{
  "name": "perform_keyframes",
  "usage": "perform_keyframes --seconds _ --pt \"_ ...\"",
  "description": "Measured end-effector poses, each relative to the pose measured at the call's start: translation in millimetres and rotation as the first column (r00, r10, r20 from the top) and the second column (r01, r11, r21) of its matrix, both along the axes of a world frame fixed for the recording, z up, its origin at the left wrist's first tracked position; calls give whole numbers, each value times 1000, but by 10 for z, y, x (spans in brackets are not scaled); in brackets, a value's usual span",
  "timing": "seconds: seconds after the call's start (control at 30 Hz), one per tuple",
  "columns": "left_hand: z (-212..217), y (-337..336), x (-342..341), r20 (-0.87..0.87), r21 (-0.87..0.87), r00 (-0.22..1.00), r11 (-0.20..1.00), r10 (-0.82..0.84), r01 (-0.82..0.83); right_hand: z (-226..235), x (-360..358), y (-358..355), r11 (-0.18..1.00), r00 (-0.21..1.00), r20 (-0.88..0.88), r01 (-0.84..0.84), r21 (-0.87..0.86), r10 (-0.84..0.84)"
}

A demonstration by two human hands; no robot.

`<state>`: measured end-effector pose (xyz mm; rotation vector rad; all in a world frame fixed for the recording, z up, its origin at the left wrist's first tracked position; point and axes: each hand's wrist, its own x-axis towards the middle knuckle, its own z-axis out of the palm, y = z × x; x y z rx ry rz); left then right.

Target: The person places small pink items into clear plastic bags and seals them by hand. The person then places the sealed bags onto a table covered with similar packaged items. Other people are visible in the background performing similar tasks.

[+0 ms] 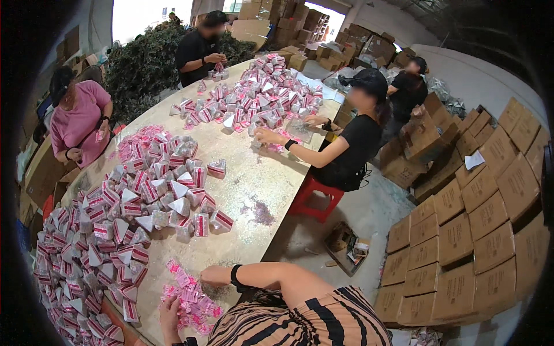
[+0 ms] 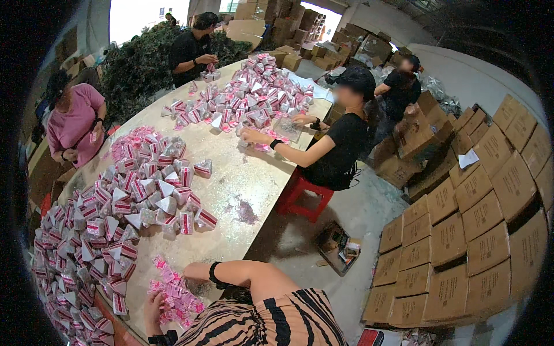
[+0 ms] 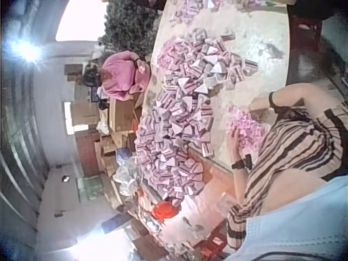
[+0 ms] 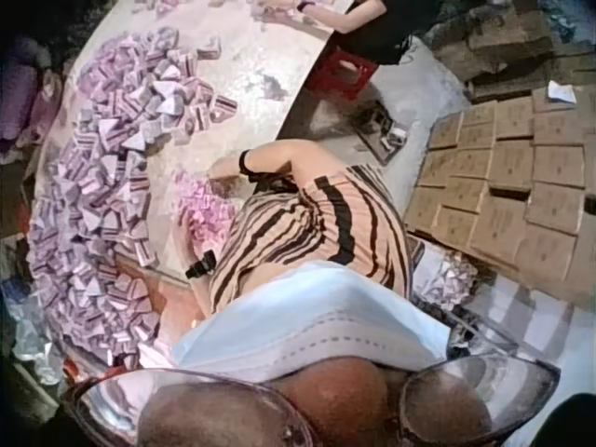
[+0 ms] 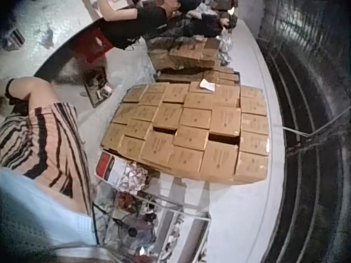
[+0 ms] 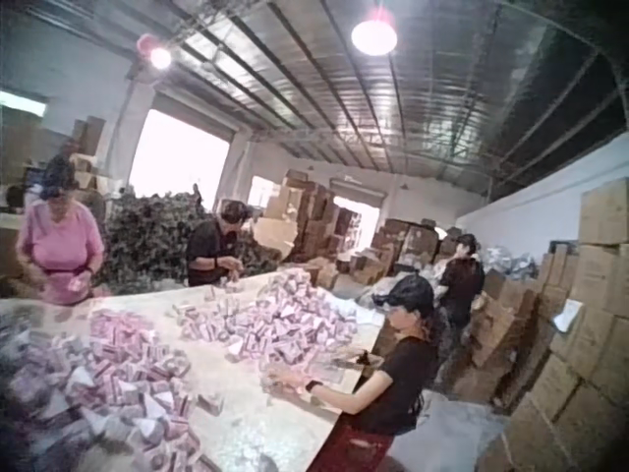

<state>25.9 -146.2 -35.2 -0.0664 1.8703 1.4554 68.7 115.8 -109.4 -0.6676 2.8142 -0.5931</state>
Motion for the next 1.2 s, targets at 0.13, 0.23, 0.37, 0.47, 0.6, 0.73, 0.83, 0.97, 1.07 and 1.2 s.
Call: perform_keyframes --seconds 0.13,0.23,0.37,0.47,0.6,0.73,0.83,0.97,1.07,1.2 --pt "96 -52 -16 -56 -45 998 999 -23 21 111 -20 -8 1000 986 -168 12 13 -10" --pt "69 -42 -35 -161 -106 986 994 -47 30 124 -50 26 998 965 -255 -54 32 60" --pt "-96 61 -134 -469 -70 869 987 -159 143 322 -21 133 999 939 -343 -20 -47 2" --pt "109 20 -89 -337 -157 927 980 -166 119 477 -47 172 1000 964 -264 30 -4 -30" --pt "198 -57 14 -286 -219 948 972 -143 80 645 -110 162 928 968 -25 232 -291 -250" --pt "235 -4 -10 -322 -157 941 986 -102 53 734 -220 219 812 921 209 389 -435 -330" --pt "352 90 -9 -321 -104 944 993 -79 48 732 -265 226 718 862 442 470 -513 -248" --pt "230 277 -38 -485 -100 866 992 -119 80 799 -312 169 651 788 587 547 -526 -187" --pt "160 434 -33 -559 -136 809 983 -181 125 828 -342 137 612 730 666 600 -515 -155" --pt "6 539 -24 -635 -146 742 976 -218 161 792 -385 81 527 701 709 634 -567 -81"
